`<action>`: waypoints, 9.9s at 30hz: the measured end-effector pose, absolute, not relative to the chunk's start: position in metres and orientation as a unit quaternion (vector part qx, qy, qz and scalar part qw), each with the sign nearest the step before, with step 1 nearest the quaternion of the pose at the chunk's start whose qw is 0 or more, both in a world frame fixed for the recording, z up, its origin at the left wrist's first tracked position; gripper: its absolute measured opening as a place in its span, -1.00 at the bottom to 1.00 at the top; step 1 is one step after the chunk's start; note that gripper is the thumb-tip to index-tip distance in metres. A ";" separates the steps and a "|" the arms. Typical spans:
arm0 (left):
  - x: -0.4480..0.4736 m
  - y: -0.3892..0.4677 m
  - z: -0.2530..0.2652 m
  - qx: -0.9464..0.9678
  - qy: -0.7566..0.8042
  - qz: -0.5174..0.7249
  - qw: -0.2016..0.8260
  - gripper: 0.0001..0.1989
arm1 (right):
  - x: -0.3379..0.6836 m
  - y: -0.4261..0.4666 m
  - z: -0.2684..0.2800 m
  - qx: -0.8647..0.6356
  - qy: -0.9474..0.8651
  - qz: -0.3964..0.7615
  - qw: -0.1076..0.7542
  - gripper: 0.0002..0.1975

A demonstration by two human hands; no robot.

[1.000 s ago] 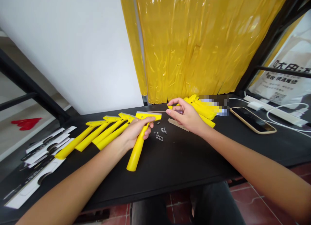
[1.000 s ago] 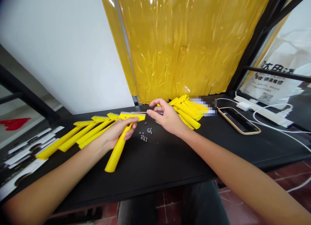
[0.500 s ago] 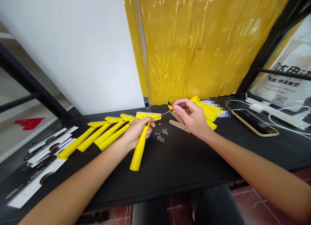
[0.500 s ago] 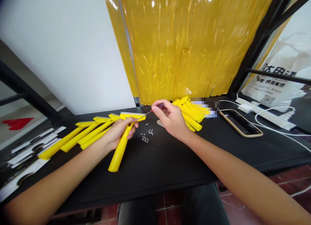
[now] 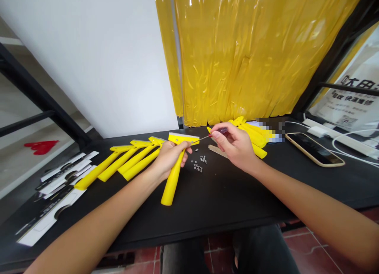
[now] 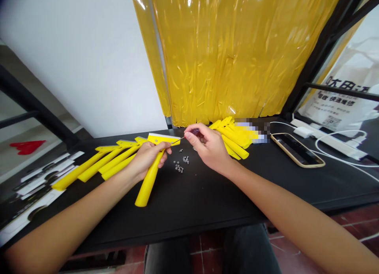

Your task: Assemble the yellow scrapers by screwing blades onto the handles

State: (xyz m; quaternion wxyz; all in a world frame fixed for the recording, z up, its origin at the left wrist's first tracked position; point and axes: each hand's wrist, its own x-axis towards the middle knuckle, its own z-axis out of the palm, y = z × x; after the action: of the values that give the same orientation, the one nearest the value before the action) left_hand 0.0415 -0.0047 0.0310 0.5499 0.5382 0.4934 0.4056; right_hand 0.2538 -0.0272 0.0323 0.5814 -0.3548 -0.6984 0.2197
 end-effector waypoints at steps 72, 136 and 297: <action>0.026 -0.005 0.041 0.773 0.394 0.493 -0.056 -0.78 | 0.254 -0.012 0.014 -0.466 -0.802 0.116 0.356 -0.79; 0.027 -0.015 0.030 0.742 0.345 0.573 0.053 -0.80 | 0.248 -0.028 0.028 -0.379 -0.763 0.300 0.429 -0.64; 0.041 -0.015 0.039 0.721 0.405 0.181 0.533 -0.70 | 0.245 -0.013 0.011 -0.389 -0.742 0.380 0.391 -0.70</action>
State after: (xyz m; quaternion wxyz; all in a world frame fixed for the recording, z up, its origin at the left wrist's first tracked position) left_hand 0.0407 -0.0155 0.0390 0.5327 0.7210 0.4045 0.1810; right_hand 0.2449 -0.0131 0.0112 0.3908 -0.3891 -0.7424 0.3804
